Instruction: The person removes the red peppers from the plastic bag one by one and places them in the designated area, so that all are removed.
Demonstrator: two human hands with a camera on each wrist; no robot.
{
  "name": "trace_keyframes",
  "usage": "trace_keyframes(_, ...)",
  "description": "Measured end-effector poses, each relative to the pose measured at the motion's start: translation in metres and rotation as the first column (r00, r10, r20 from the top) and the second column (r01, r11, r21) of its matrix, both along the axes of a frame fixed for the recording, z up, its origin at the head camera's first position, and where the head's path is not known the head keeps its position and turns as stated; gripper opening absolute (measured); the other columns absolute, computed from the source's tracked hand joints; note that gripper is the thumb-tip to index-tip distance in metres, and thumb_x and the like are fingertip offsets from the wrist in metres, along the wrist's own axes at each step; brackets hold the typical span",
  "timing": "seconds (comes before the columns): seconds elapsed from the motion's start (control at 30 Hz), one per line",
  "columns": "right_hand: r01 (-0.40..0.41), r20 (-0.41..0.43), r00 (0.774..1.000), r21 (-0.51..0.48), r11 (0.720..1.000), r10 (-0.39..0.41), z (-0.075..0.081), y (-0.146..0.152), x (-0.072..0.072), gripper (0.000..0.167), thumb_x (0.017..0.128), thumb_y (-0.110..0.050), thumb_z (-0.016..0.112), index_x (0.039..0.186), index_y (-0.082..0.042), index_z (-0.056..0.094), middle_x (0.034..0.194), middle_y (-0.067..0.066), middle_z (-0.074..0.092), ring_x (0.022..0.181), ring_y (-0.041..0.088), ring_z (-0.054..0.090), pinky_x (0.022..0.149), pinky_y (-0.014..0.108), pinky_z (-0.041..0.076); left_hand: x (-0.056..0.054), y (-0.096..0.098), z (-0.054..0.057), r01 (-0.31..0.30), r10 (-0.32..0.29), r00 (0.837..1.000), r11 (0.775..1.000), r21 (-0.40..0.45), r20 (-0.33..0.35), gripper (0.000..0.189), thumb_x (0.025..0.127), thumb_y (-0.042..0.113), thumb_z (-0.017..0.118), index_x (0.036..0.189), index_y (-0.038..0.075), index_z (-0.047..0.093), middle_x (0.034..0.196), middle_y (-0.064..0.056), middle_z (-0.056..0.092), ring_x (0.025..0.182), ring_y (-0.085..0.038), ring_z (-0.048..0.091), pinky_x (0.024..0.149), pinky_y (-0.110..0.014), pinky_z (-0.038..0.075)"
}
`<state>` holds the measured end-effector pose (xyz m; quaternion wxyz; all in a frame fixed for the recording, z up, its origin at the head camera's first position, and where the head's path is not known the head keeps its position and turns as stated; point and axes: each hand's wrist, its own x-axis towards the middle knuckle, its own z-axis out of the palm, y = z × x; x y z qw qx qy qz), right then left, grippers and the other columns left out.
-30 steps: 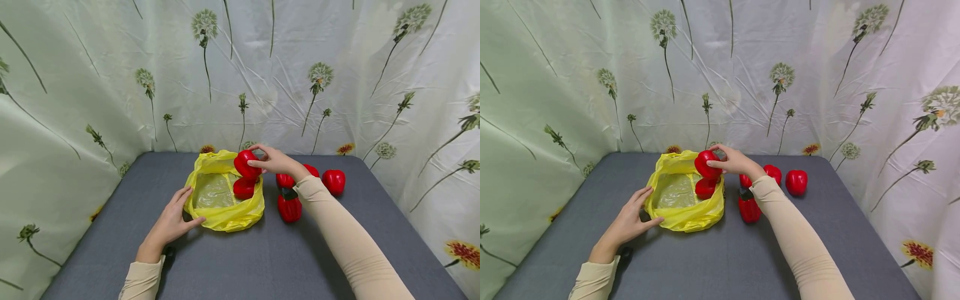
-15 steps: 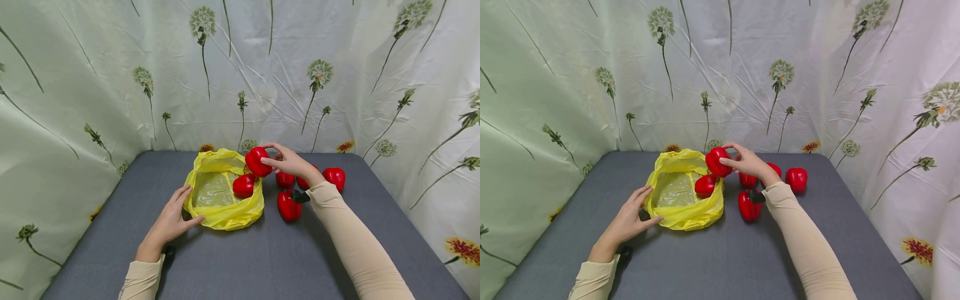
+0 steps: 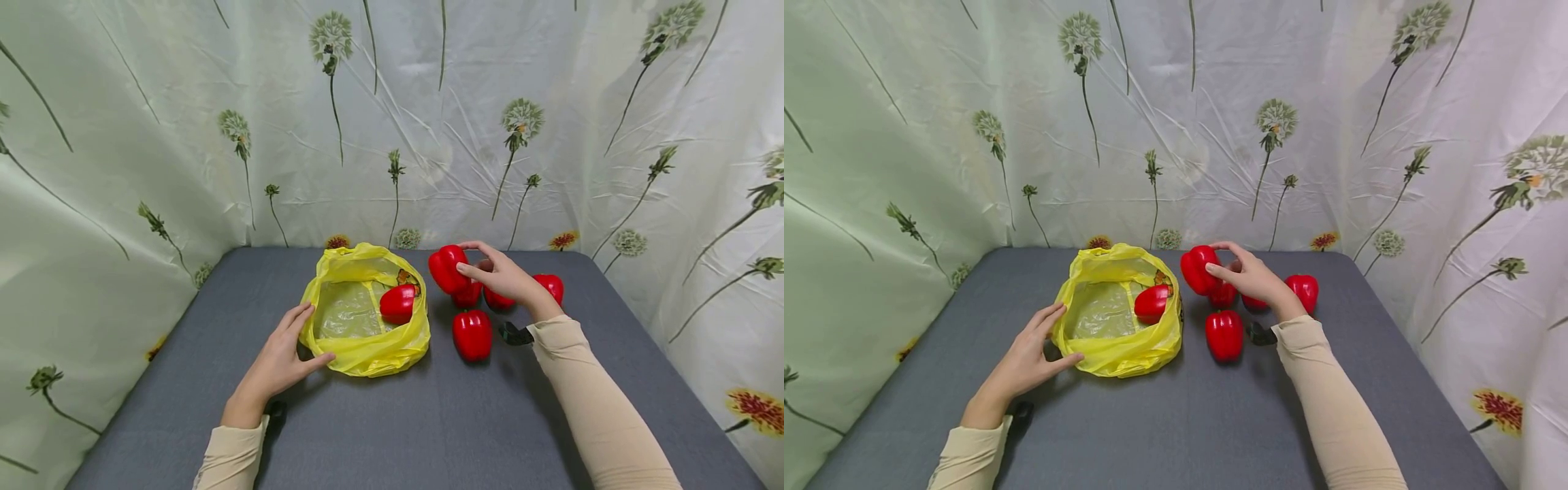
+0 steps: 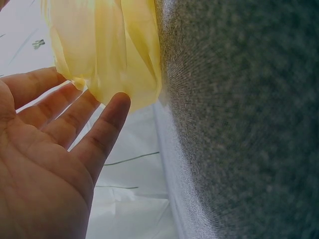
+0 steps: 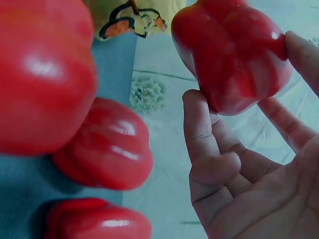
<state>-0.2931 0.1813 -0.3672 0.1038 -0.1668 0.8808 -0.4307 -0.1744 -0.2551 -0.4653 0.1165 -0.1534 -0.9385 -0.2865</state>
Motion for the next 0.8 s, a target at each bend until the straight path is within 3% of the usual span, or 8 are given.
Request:
trace_keyframes(0.23,0.015,0.037,0.999,-0.039,0.999,-0.014,-0.002,0.025,0.014,0.065,0.109,-0.038,0.063,0.164,-0.019,0.036,0.127,0.021,0.070,0.112,0.037,0.068,0.094,0.046,0.057,0.000,0.000,0.001,0.004,-0.004,1.000,1.000,-0.003,-0.007,0.102,0.085,0.038,0.093,0.161,-0.006,0.041,0.164,-0.025,0.042,0.148,-0.048,0.048,0.117,-0.065,0.046)
trace_keyframes(0.43,0.029,0.026,0.999,-0.041,0.999,-0.028,-0.007,0.046,0.023,0.065,0.109,-0.037,0.063,0.164,-0.017,0.034,0.129,0.023,0.068,0.104,0.026,0.065,0.080,0.033,0.057,0.000,-0.001,0.001,-0.003,0.003,1.000,1.000,-0.003,-0.004,0.102,0.085,0.039,0.092,0.161,-0.006,0.041,0.164,-0.025,0.042,0.148,-0.048,0.048,0.116,-0.066,0.047)
trace_keyframes(0.7,0.075,0.054,0.996,-0.066,0.995,-0.072,-0.018,0.067,0.033,0.067,0.110,-0.036,0.062,0.165,-0.013,0.031,0.109,0.013,0.068,0.092,0.015,0.065,0.077,0.026,0.057,0.001,0.000,0.000,0.007,-0.007,1.000,1.000,-0.004,-0.014,0.101,0.085,0.038,0.092,0.160,-0.006,0.041,0.163,-0.026,0.043,0.147,-0.049,0.049,0.116,-0.066,0.047)
trace_keyframes(0.8,0.094,0.067,0.994,-0.076,0.993,-0.089,-0.021,0.074,0.037,0.067,0.110,-0.037,0.061,0.165,-0.013,0.030,0.114,0.012,0.068,0.093,0.014,0.067,0.077,0.027,0.057,0.001,0.000,0.000,0.007,-0.007,1.000,1.000,-0.005,-0.018,0.101,0.085,0.038,0.092,0.160,-0.007,0.042,0.163,-0.026,0.043,0.147,-0.049,0.049,0.116,-0.066,0.047)
